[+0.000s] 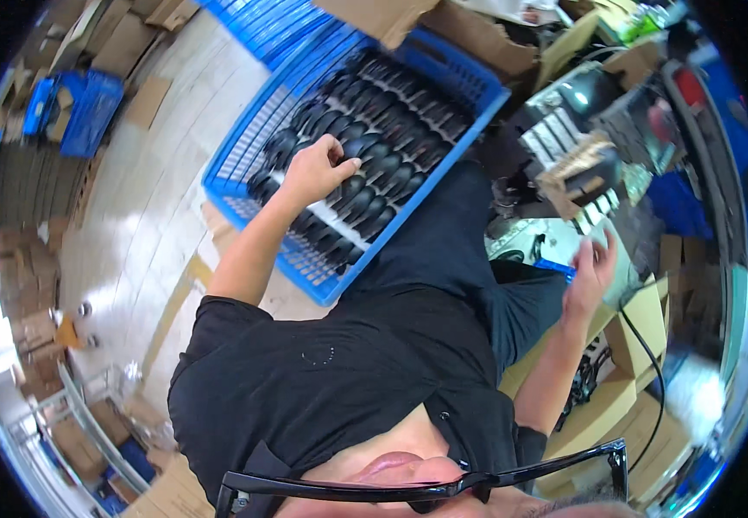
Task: Assembling and processing electronic parts using a manual press machine in a factory setting.
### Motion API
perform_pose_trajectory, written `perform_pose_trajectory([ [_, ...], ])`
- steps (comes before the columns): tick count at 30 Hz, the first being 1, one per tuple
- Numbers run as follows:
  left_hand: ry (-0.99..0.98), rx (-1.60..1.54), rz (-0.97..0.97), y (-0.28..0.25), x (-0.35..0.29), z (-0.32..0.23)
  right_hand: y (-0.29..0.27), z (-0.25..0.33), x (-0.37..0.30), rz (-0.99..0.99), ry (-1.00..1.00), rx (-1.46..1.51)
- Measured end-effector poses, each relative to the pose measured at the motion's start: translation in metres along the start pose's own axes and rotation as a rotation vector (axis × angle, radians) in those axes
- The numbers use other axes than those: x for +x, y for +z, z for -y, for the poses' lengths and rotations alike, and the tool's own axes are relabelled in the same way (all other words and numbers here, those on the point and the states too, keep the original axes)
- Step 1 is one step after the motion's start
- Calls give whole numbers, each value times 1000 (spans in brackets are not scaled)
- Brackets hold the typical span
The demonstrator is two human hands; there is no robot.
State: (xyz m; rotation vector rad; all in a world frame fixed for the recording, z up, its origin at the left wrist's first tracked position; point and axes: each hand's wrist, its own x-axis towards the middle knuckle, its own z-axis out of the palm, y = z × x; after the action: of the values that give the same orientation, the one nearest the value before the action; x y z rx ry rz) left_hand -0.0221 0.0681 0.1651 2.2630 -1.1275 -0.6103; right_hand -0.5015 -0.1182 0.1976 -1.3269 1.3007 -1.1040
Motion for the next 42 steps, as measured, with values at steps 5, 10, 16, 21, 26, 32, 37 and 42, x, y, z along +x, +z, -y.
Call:
perform_pose_trajectory([
  [5,-170,209,229,11,-54,72,-113,-73,-64,-238,204,-208],
  [10,-166,354,524,40,-92,91,-223,-130,-139,-525,444,-180],
  [16,-68,448,678,91,-96,90,-338,-230,-239,-463,972,-533],
  [21,-86,528,731,107,-102,88,-291,-239,-273,-259,1220,-250],
  [26,7,593,793,121,-87,90,-278,-227,-270,-167,1070,-520],
  [32,19,671,688,99,-70,73,-298,-259,-255,26,1000,-1184],
  [37,68,619,574,86,-47,37,-287,-255,-263,-270,941,-1168],
  [42,141,586,441,72,-19,4,-275,-214,-269,-477,879,-1123],
])
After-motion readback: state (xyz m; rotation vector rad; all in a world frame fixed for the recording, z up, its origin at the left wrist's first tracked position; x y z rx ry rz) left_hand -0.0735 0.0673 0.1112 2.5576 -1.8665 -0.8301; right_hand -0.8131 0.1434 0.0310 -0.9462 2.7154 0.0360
